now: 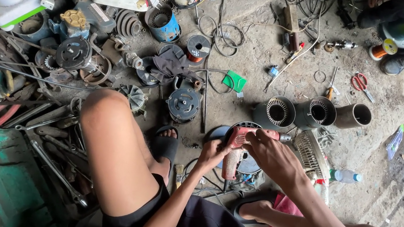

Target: Disassembling a red power drill to access internal components in a repair shop environment.

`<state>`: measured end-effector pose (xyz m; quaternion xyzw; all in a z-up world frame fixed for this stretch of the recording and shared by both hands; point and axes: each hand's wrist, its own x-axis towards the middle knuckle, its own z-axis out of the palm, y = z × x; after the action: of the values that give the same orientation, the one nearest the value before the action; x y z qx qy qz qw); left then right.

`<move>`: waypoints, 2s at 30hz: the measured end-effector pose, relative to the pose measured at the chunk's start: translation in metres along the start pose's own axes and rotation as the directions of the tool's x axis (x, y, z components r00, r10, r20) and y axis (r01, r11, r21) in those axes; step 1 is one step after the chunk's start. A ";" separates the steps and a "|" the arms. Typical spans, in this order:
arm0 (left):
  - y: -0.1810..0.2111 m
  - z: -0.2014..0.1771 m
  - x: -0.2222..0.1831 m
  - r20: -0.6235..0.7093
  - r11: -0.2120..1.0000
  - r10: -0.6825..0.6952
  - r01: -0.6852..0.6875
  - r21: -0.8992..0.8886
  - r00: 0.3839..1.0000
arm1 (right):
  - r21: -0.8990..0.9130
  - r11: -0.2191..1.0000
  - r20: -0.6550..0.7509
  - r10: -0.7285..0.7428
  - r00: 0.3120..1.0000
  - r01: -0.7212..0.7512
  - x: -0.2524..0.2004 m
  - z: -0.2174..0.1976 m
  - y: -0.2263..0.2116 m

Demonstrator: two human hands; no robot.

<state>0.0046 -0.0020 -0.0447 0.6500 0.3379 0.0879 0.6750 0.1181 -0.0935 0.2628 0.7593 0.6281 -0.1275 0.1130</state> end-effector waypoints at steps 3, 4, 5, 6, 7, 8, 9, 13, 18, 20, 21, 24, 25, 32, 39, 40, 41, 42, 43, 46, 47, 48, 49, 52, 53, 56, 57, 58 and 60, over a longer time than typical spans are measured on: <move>0.010 -0.002 -0.002 -0.003 1.000 0.003 -0.003 -0.006 1.000 | -0.001 0.996 -0.029 -0.090 0.995 0.090 -0.006 -0.045 -0.023; 0.012 -0.001 -0.003 -0.002 1.000 -0.005 0.005 -0.006 1.000 | 0.004 0.996 -0.023 -0.092 0.995 0.092 -0.006 -0.039 -0.018; 0.013 -0.002 -0.005 0.005 1.000 -0.003 0.003 -0.012 1.000 | 0.065 0.998 -0.036 -0.025 0.999 0.027 -0.006 -0.033 -0.016; 0.013 -0.003 -0.008 0.011 1.000 -0.001 0.002 -0.019 1.000 | 0.126 0.991 -0.044 0.043 0.998 -0.037 -0.007 -0.025 -0.013; 0.013 -0.005 -0.009 0.022 1.000 -0.021 0.021 -0.015 1.000 | 0.142 0.989 -0.028 0.049 0.998 -0.044 -0.006 -0.021 -0.012; 0.012 -0.007 -0.010 0.016 1.000 0.000 0.000 -0.020 1.000 | 0.099 0.994 -0.038 0.049 0.998 -0.045 -0.005 -0.016 -0.011; 0.016 -0.010 -0.003 0.007 0.999 0.031 -0.031 -0.025 0.999 | 0.049 0.998 -0.055 0.049 0.997 -0.046 0.000 -0.014 -0.007; 0.039 -0.012 -0.026 0.018 0.999 0.021 -0.020 -0.027 1.000 | 0.011 0.999 -0.063 -0.044 0.997 0.044 -0.005 -0.029 -0.024; 0.055 -0.017 -0.031 0.006 0.999 0.047 -0.047 0.004 0.999 | 0.007 0.999 -0.116 0.045 0.992 -0.044 -0.001 0.014 -0.008; 0.052 -0.015 -0.036 0.011 0.999 0.031 -0.032 0.005 0.999 | -0.022 1.000 -0.090 0.017 0.996 -0.019 -0.007 -0.005 -0.019; 0.053 -0.015 -0.035 0.012 0.999 0.030 -0.030 0.012 0.999 | -0.055 0.998 -0.078 -0.009 0.997 0.005 -0.008 -0.015 -0.024; 0.055 -0.018 -0.036 0.017 0.998 0.055 -0.055 -0.001 0.998 | -0.144 0.984 -0.106 0.088 0.991 -0.102 -0.008 -0.013 -0.026; 0.054 -0.017 -0.038 0.022 0.998 0.059 -0.059 -0.003 0.998 | -0.147 0.983 -0.107 0.093 0.990 -0.108 -0.009 -0.020 -0.026; 0.049 -0.016 -0.030 0.050 0.999 0.040 -0.039 -0.010 0.998 | -0.184 0.979 -0.104 0.072 0.992 -0.091 -0.008 -0.003 -0.018; 0.054 -0.022 -0.036 0.049 1.000 0.026 -0.026 -0.016 0.998 | -0.169 0.979 -0.096 0.100 0.990 -0.115 -0.004 -0.005 -0.019; 0.053 -0.020 -0.034 0.051 1.000 0.015 -0.015 -0.009 0.999 | -0.158 0.981 -0.090 0.100 0.991 -0.114 -0.002 0.001 -0.015; 0.050 -0.018 -0.033 0.039 1.000 0.024 -0.024 0.000 0.999 | -0.127 0.988 -0.060 0.086 0.994 -0.093 -0.001 0.007 -0.011; 0.048 -0.016 -0.032 0.026 0.999 0.033 -0.033 0.009 0.999 | -0.095 0.993 -0.029 0.071 0.997 -0.073 0.002 0.013 -0.007; 0.048 -0.018 -0.035 0.024 1.000 0.029 -0.029 0.007 0.999 | -0.094 0.993 -0.026 0.067 0.997 -0.069 0.000 -0.005 -0.016; 0.056 -0.018 -0.032 0.023 1.000 0.021 -0.021 -0.007 1.000 | -0.017 0.999 -0.021 -0.031 0.999 0.031 -0.003 -0.047 -0.030; 0.055 -0.018 -0.032 0.025 1.000 0.024 -0.024 -0.005 0.999 | 0.007 1.000 -0.022 0.010 1.000 -0.010 -0.004 -0.045 -0.032; 0.053 -0.017 -0.033 0.027 1.000 0.027 -0.027 -0.003 0.999 | 0.032 0.998 -0.022 0.052 0.998 -0.051 -0.006 -0.042 -0.034; 0.058 -0.016 -0.038 0.009 0.999 0.032 -0.032 0.002 0.999 | 0.030 0.999 -0.034 0.036 0.999 -0.035 -0.006 -0.029 -0.029; 0.072 -0.022 -0.042 -0.017 0.999 -0.002 0.002 -0.036 1.000 | 0.003 1.000 -0.069 0.023 0.997 -0.023 0.006 -0.017 -0.022; 0.073 -0.021 -0.043 0.003 0.999 0.020 -0.020 -0.042 1.000 | -0.060 0.998 -0.041 0.001 0.999 -0.003 0.005 -0.025 -0.025; 0.059 -0.016 -0.037 0.014 0.998 0.052 -0.051 -0.030 0.999 | -0.120 0.993 -0.031 0.009 0.999 -0.013 0.002 -0.033 -0.028; 0.052 -0.013 -0.034 0.024 0.999 0.052 -0.052 -0.012 0.998 | -0.107 0.993 -0.036 0.053 0.998 -0.056 -0.001 -0.032 -0.028; 0.045 -0.012 -0.027 0.018 0.998 0.057 -0.057 -0.010 0.998 | -0.109 0.993 -0.043 0.048 0.998 -0.053 0.003 -0.021 -0.022; 0.030 -0.008 -0.017 0.023 0.998 0.063 -0.062 -0.013 0.998 | -0.056 0.998 -0.093 0.014 0.996 -0.019 0.007 0.001 -0.011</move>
<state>-0.0035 -0.0004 -0.0100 0.6570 0.3088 0.1034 0.6799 0.1088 -0.0849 0.2594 0.7660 0.6297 -0.0731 0.1065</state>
